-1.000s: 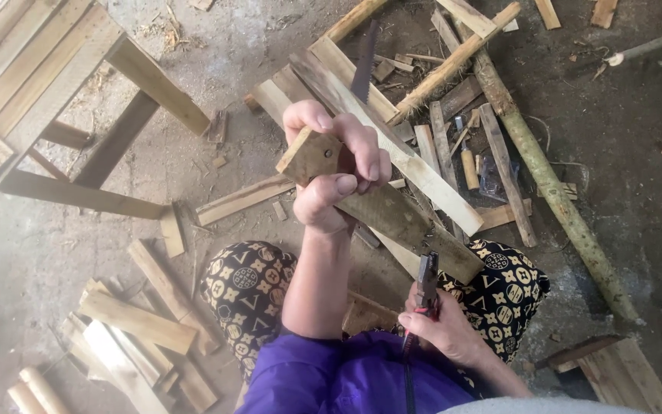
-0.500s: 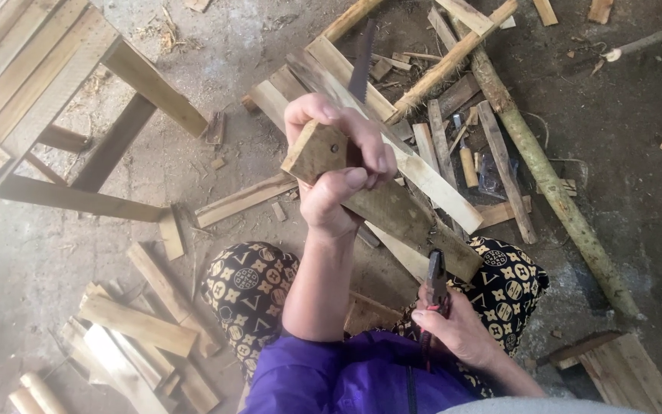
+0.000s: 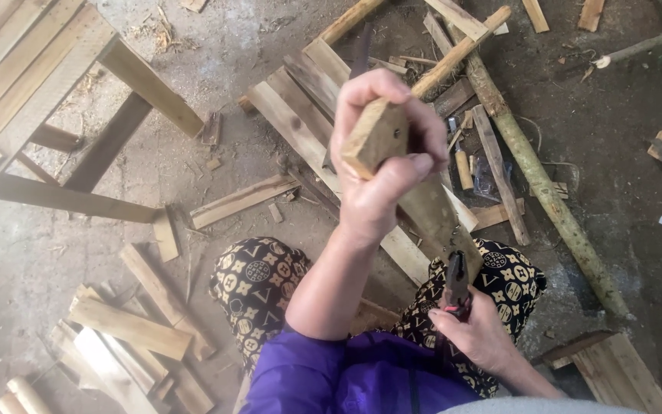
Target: The person removes nails from a wooden plank using pliers, then uses a chisel to smooth the surface. They then use a hammer to tap the plank and continue chiseling.
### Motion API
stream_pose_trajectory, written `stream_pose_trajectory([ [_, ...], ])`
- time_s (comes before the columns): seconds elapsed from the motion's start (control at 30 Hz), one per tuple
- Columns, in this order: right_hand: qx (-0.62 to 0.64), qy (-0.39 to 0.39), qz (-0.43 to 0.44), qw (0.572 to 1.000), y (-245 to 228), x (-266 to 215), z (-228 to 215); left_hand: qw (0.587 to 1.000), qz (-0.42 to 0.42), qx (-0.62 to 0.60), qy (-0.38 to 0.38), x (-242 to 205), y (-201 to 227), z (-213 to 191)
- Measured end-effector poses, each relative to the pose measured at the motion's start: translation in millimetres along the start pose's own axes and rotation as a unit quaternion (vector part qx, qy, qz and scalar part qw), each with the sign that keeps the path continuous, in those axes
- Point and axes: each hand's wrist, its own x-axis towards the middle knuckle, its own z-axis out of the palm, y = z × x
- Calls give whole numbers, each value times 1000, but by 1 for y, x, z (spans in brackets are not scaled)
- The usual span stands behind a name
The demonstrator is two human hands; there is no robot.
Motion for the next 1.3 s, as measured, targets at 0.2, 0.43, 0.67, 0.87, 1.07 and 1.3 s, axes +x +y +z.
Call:
stream_pose_trajectory([
  [0.2,-103,84,0,991,10,5,-7,1000,10,11,1,2,-12,13],
  [0.43,22,-36,13,999,11,-18,-26,997,-50,33,-50,2,-26,-3],
  [0.67,55,123,-100,986,-15,1,-18,953,-203,-224,-18,43,-44,-55],
  [0.87,283,-17,-84,955,36,35,-7,910,-254,-325,32,32,-112,-108],
  [1.07,366,-29,-124,922,14,29,5,891,-436,37,120,15,-94,-90],
  [1.3,305,88,-149,937,-6,45,-10,879,-443,108,140,-89,-57,-70],
])
